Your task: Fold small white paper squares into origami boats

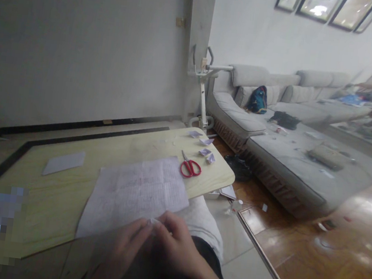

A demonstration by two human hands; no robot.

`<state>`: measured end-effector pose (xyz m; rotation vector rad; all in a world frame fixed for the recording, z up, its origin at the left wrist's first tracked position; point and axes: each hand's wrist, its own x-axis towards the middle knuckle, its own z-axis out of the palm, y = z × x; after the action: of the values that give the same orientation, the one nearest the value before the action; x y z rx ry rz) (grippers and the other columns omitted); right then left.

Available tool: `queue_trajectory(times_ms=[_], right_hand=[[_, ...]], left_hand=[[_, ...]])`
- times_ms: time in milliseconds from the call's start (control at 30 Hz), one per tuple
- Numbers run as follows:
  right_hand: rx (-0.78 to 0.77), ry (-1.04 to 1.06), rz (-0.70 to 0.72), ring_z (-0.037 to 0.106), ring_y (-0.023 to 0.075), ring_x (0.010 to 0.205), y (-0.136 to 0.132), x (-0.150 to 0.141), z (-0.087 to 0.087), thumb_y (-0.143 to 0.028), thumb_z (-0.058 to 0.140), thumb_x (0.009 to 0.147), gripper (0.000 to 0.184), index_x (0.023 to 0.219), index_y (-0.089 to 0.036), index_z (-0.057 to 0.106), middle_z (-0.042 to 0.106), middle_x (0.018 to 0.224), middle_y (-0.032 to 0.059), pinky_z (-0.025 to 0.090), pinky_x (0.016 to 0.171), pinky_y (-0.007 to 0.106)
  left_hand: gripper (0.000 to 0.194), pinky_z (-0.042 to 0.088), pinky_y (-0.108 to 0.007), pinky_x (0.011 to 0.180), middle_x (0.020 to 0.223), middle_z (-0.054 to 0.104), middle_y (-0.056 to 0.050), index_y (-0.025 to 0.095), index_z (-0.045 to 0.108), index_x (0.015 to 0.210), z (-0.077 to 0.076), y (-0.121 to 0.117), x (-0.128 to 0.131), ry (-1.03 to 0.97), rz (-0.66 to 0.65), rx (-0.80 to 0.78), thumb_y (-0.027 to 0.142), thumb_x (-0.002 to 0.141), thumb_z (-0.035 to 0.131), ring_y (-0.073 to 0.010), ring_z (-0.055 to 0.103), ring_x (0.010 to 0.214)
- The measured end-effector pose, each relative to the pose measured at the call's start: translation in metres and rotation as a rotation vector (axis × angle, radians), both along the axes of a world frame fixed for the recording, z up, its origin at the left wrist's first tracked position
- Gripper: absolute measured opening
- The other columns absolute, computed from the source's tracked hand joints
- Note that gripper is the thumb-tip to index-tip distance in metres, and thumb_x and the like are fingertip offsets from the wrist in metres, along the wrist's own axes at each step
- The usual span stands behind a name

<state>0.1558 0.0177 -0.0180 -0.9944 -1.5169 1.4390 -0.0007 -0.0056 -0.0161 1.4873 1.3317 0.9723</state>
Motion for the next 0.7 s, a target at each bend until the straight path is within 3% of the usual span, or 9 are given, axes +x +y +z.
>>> queue_trajectory(times_ms=[233, 700], right_hand=[[0.032, -0.012, -0.106, 0.047, 0.0135, 0.066, -0.001, -0.002, -0.006, -0.056, 0.054, 0.089, 0.041, 0.072, -0.019, 0.049, 0.05, 0.068, -0.0024, 0.042, 0.063, 0.024], [0.149, -0.17, -0.075, 0.047, 0.0135, 0.064, 0.005, 0.004, 0.001, -0.047, 0.053, 0.092, 0.037, 0.07, -0.019, 0.051, 0.05, 0.065, -0.0025, 0.04, 0.06, 0.025]], left_hand=[[0.032, 0.047, -0.021, 0.058, 0.062, 0.059, 0.003, 0.021, 0.058, 0.069, 0.005, 0.003, 0.002, 0.02, 0.04, -0.002, 0.041, 0.091, 0.049, -0.0148, 0.06, 0.061], [0.031, 0.047, -0.022, 0.058, 0.061, 0.067, 0.002, 0.02, 0.065, 0.069, 0.012, 0.008, -0.011, 0.171, -0.011, 0.062, 0.037, 0.092, 0.053, -0.0153, 0.064, 0.06]])
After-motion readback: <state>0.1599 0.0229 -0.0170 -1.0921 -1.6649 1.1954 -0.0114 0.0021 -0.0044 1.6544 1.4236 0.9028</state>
